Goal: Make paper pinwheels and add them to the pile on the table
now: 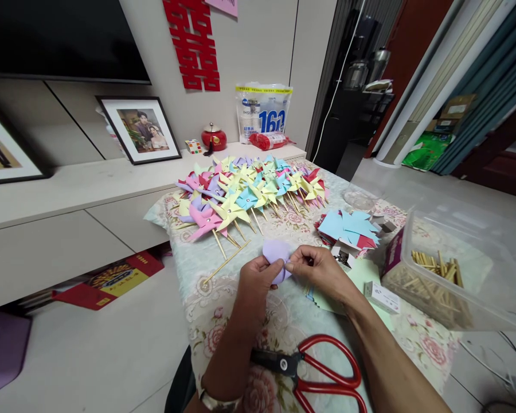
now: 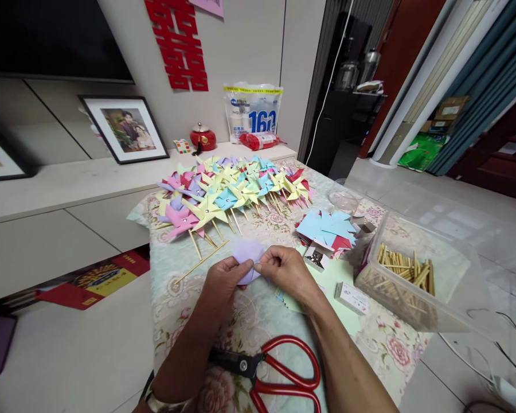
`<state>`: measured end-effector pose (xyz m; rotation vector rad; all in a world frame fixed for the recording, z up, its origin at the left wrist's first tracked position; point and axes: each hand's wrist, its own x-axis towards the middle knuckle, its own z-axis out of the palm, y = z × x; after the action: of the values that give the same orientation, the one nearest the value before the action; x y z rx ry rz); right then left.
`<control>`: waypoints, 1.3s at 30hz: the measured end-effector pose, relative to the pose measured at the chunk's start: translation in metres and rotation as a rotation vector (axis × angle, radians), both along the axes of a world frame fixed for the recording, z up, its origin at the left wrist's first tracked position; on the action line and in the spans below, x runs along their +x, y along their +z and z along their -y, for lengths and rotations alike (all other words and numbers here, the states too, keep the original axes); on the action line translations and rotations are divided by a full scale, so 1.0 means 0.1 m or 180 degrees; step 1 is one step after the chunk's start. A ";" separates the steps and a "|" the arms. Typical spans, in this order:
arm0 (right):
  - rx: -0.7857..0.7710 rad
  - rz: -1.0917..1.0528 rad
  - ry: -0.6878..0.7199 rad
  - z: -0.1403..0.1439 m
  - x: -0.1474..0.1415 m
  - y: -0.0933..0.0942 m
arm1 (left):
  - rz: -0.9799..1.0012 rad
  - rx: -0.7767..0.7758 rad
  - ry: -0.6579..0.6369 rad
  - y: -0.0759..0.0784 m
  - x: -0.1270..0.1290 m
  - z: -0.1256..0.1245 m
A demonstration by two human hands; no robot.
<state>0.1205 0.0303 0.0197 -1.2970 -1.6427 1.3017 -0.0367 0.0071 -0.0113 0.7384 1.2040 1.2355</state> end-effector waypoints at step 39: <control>-0.0363 -0.1677 -0.0909 -0.02 -0.04 0.00 | 0.0764 0.0000 0.0250 0.07 0.06 0.03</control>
<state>0.1168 0.0327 0.0199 -1.0811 -0.9960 1.4195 -0.0307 0.0046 -0.0043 0.5296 1.0431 1.3479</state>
